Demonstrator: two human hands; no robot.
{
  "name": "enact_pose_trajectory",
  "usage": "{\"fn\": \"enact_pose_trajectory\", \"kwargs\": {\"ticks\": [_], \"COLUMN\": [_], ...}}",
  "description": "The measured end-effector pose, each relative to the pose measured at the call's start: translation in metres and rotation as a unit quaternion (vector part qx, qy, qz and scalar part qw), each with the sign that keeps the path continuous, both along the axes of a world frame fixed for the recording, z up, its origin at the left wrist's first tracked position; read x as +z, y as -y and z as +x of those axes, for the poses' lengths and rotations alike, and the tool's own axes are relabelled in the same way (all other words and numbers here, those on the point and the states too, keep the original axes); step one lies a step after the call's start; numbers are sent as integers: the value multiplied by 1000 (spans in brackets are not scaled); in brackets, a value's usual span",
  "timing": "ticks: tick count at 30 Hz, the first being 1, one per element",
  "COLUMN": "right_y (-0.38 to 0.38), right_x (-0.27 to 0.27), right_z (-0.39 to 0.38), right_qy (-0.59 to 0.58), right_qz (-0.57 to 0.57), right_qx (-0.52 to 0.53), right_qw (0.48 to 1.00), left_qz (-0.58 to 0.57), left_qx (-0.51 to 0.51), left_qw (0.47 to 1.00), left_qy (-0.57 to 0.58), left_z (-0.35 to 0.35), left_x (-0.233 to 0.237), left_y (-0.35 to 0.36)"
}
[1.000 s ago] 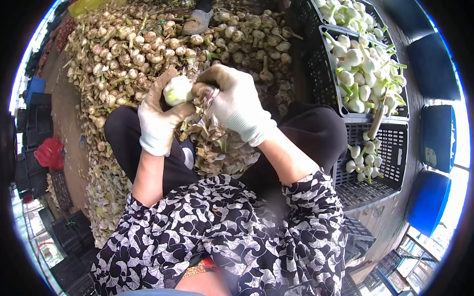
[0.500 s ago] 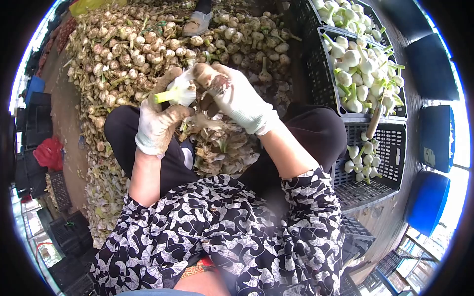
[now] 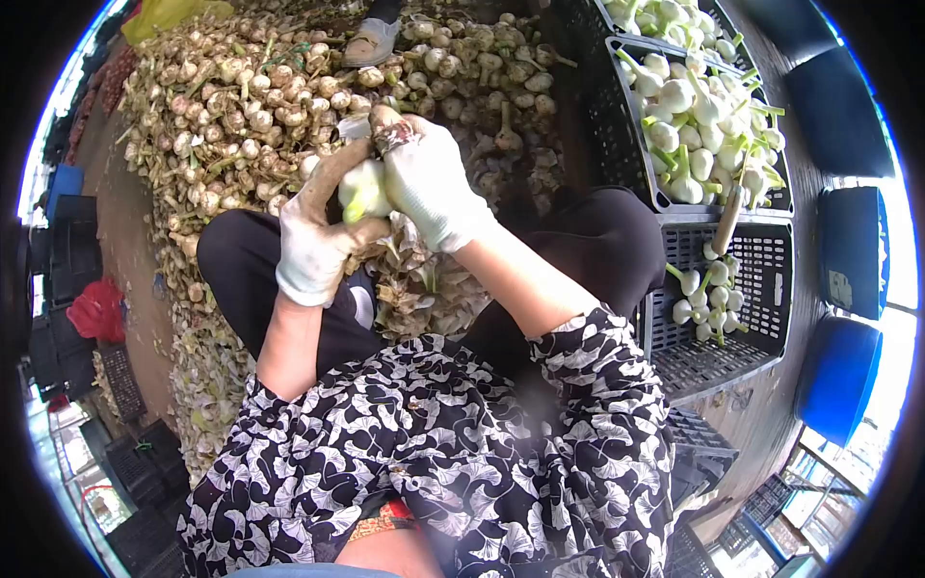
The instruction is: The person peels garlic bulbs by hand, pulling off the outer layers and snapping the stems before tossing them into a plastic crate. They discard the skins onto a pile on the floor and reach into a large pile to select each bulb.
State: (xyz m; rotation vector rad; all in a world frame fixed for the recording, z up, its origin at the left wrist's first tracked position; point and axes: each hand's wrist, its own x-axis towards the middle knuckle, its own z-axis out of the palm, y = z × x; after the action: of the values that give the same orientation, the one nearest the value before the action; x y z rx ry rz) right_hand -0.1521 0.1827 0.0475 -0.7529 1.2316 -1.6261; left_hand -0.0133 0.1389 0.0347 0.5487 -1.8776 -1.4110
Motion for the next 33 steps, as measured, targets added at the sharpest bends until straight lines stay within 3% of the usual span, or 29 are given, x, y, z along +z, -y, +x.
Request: {"fn": "enact_pose_trajectory", "kwargs": {"ticks": [1, 2, 3, 5, 6, 7, 9, 11, 12, 13, 14, 15, 16, 17, 18, 19, 21, 23, 25, 26, 27, 29, 31, 33], "right_y": [5, 11, 11, 11, 16, 12, 9, 5, 13, 11, 6, 1, 2, 0, -2, -4, -6, -8, -7, -8, -9, -11, -12, -14], "right_x": [-10, -18, -25, -25, -33, -19, -25, -14, -39, -32, -20, -13, -14, -15, -14, -10, -10, -11, -12, -15, -14, -6, 4, 2], "right_z": [-2, -4, -6, -10, -17, -18, -21, -3, 3, 1, -6, -12, -19, -24, -27, -27, -27, -29, -33, -34, -34, -31, -24, -12], "right_qy": [150, 77, 79, 82, 8, 103, -85, -127, -164, -162, -15, 131, 147, 108, 101, 95, 85, 71, 62, 47, 47, 28, -45, -25], "right_qz": [29, 37, 39, 85, 60, 117, 95, 66, -28, -29, 42, 112, 95, 61, 62, 64, 73, 78, 63, 38, 38, 44, 111, 62], "right_qx": [27, 47, 47, -13, -42, -72, -116, -137, -165, -165, -84, 0, -3, -2, 6, 13, 39, 62, 34, 4, 5, 61, 124, 142], "right_qw": [988, 995, 995, 993, 997, 985, 985, 980, 972, 973, 995, 985, 985, 992, 993, 993, 993, 992, 995, 998, 998, 997, 985, 988], "left_qz": [147, 10, 12, 258, 291, 291, 236, 234, 188, 141, 275, 274, 226, 176, 71, 72, 185, 161, 310, 175, 175, 333, 324, 297], "left_qx": [-54, -78, -78, -77, -97, -97, -63, -58, -25, 6, -10, -9, -31, -52, -3, -1, -10, -18, -58, -21, -21, -54, -32, 46], "left_qw": [985, 997, 997, 959, 947, 947, 967, 968, 982, 990, 957, 957, 970, 979, 997, 997, 983, 987, 945, 984, 984, 921, 927, 942], "left_qy": [-69, -8, -6, -88, -97, -98, -76, -63, -21, 21, -90, -90, -87, -85, 11, 12, -17, 5, -85, -28, -29, -196, -187, -152], "left_z": [1, 4, 4, 1, 2, 1, -3, -6, -5, -3, -7, -4, 0, 1, 5, 6, 11, 17, 20, 22, 22, 14, 8, -5], "left_x": [-1, -6, -10, -7, -6, -6, -6, -4, -8, -12, -5, -7, -7, -5, -1, 0, 0, -3, -11, -16, -19, -17, -16, -1], "left_y": [1, 7, 5, 0, 1, 2, 5, 1, 1, 2, -3, 1, 6, 9, 9, 10, 12, 15, 19, 16, 16, 15, 15, 6]}}
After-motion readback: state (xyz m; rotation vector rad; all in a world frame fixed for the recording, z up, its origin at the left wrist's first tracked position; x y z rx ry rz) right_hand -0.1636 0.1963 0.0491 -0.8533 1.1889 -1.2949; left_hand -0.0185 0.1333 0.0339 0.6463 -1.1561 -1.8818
